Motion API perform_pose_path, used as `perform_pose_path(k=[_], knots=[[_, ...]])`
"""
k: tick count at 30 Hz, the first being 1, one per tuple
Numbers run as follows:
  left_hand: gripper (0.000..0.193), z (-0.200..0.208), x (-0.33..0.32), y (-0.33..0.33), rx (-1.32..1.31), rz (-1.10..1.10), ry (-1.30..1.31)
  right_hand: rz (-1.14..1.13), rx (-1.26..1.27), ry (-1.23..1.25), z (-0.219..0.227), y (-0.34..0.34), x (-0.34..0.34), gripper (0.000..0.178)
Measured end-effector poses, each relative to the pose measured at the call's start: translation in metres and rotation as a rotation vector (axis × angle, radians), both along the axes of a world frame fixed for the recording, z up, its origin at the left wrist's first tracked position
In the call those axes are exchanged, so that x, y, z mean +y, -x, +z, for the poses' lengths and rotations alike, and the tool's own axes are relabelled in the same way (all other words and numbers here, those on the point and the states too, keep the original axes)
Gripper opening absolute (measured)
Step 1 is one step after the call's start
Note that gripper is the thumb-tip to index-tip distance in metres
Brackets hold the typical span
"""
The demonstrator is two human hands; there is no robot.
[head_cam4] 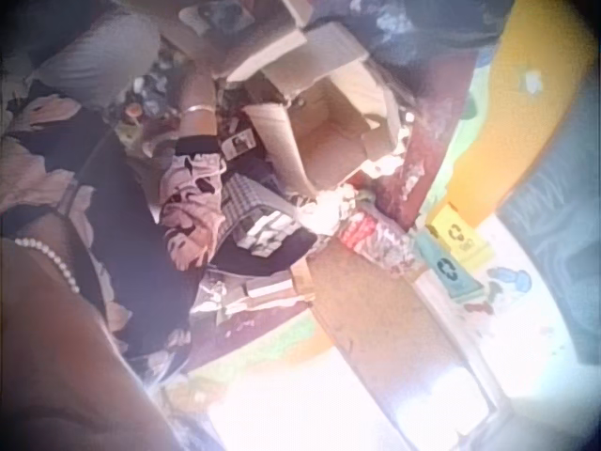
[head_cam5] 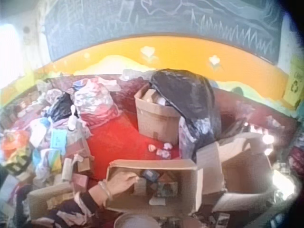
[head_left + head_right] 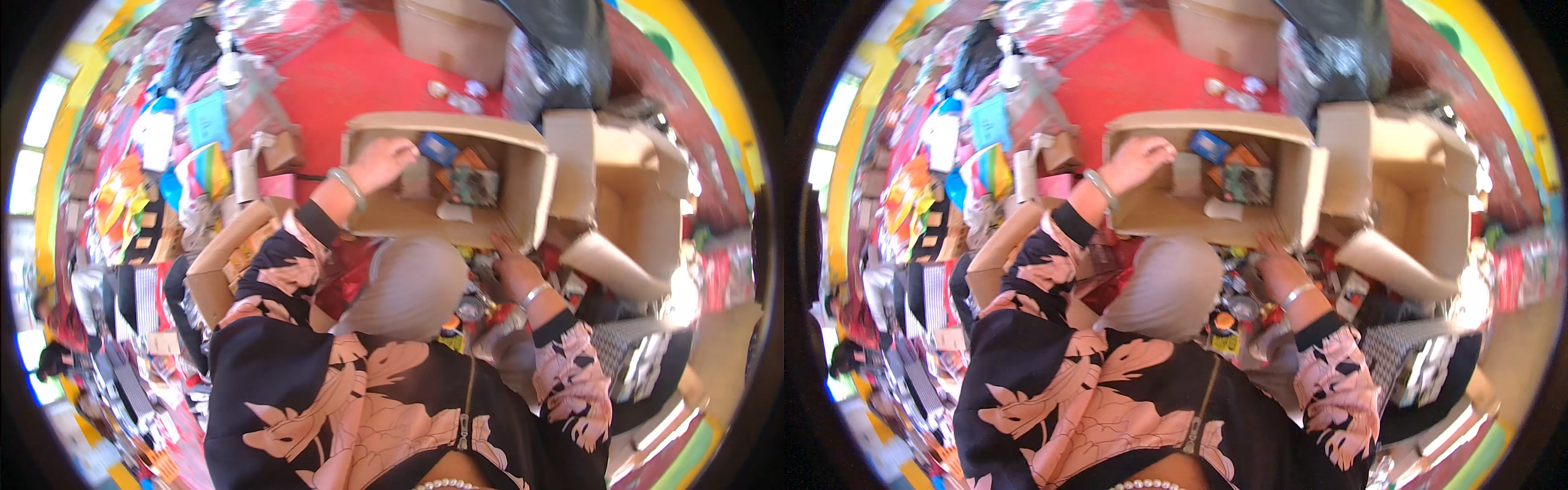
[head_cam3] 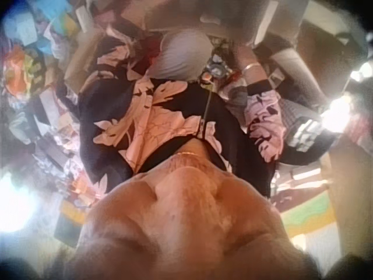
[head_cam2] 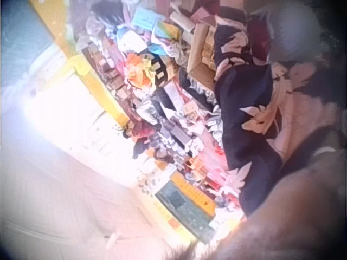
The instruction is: The person sits on the floor and sorts various small items from a cluttered pile into cardboard boxes. They handle items such as a small round container, sunglasses, a small fan, and a box of batteries, wiping some with a cloth before placing them into boxes.
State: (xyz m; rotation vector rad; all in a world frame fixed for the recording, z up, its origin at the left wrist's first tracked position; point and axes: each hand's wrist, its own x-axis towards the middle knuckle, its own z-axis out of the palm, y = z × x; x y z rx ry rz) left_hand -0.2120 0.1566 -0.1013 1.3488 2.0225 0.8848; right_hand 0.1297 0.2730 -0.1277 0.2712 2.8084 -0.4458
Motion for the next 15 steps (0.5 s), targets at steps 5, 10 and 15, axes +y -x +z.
perform_pose_path(k=[5,10,15], knots=[[0.033,-0.069,0.075,-0.012,0.149,-0.328,0.216,-0.044,-0.003,0.037,0.001,-0.001,0.0,0.012],[0.054,-0.12,0.134,-0.045,0.196,-0.288,0.709,-0.11,-0.04,0.084,0.005,0.003,0.001,0.012],[0.079,-0.218,0.151,-0.067,-0.577,0.285,0.468,-0.159,-0.077,0.154,0.011,0.007,0.003,0.01]])
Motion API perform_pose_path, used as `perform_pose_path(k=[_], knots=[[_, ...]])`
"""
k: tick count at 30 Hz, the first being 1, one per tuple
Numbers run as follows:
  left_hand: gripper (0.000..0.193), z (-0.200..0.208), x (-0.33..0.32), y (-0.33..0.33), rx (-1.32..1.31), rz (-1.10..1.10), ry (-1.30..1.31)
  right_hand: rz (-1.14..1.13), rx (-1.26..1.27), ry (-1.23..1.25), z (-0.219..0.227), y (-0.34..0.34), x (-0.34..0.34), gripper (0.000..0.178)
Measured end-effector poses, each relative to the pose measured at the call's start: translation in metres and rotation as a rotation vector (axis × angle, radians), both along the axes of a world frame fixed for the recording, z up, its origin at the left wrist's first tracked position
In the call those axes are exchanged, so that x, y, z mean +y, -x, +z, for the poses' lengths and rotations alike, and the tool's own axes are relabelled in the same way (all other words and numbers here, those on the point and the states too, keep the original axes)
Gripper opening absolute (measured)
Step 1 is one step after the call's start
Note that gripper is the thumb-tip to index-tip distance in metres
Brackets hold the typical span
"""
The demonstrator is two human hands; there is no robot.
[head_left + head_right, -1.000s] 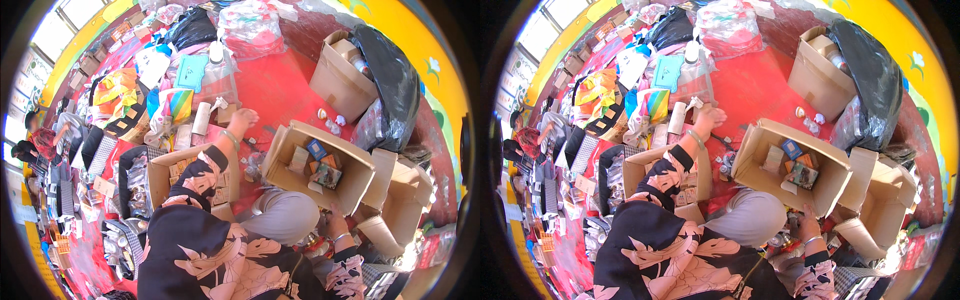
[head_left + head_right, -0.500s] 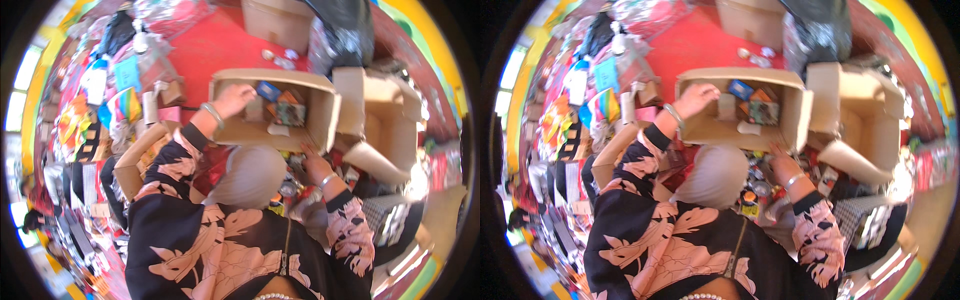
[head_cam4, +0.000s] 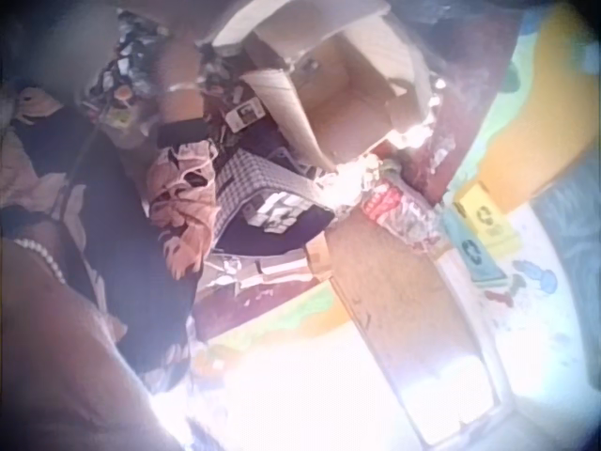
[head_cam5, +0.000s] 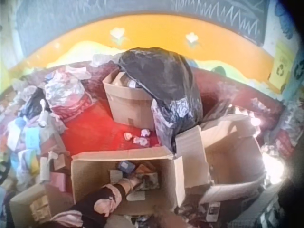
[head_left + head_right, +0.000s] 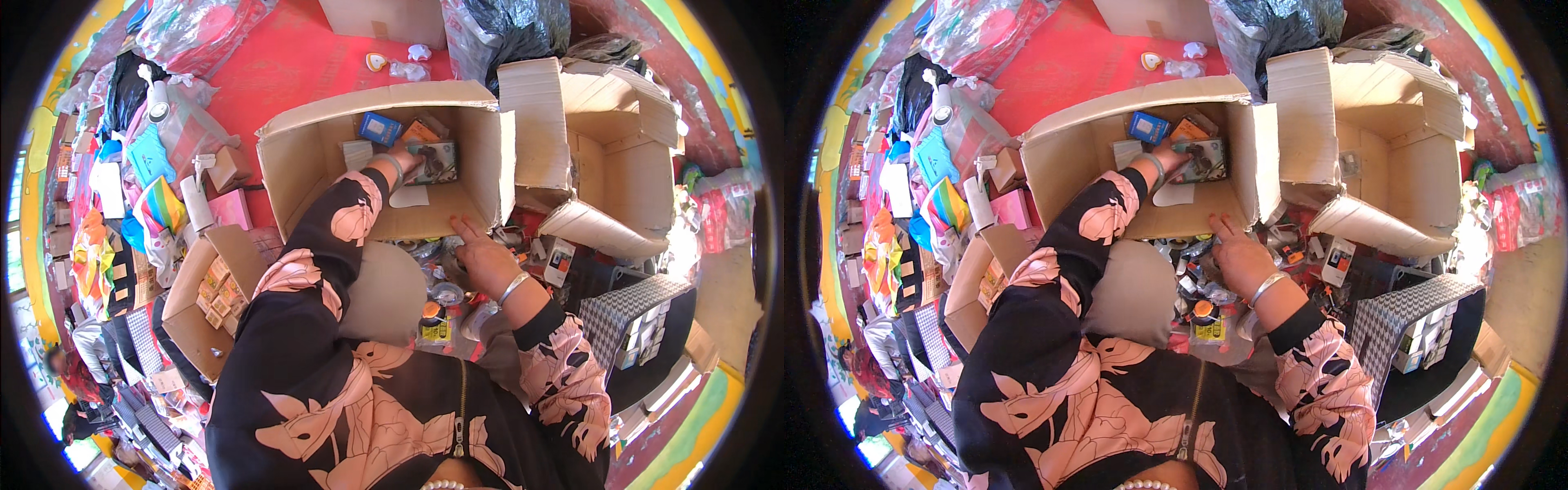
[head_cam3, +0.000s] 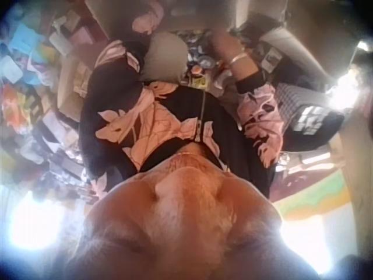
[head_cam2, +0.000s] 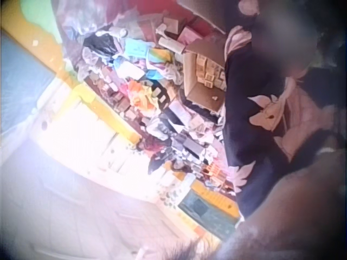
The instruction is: The person sits on the floor and sorts various small items from a cluttered pile into cardboard boxes. They handle items such as a small round container, sunglasses, a small fan, and a box of batteries, wiping some with a cloth before placing them into boxes.
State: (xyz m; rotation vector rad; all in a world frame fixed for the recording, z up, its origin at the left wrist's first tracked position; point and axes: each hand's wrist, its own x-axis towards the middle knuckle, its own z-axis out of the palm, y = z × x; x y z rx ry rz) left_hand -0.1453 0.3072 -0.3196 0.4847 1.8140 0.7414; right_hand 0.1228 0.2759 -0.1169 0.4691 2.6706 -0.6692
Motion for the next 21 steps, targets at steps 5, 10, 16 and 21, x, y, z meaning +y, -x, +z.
perform_pose_path(k=[5,10,16,21], knots=[[0.07,-0.001,-0.003,-0.026,0.499,0.172,-0.03,0.01,0.084,-0.007,0.001,0.001,0.002,0.01],[0.056,0.013,-0.008,-0.034,0.438,0.577,-0.185,0.011,0.084,-0.011,-0.003,-0.002,0.001,0.01],[0.052,-0.04,-0.013,-0.005,0.297,0.609,-0.503,-0.038,0.109,0.016,-0.003,-0.001,-0.001,0.011],[0.043,-0.133,-0.012,0.025,0.065,0.271,-0.436,0.029,0.098,-0.011,-0.004,0.0,0.001,0.011]])
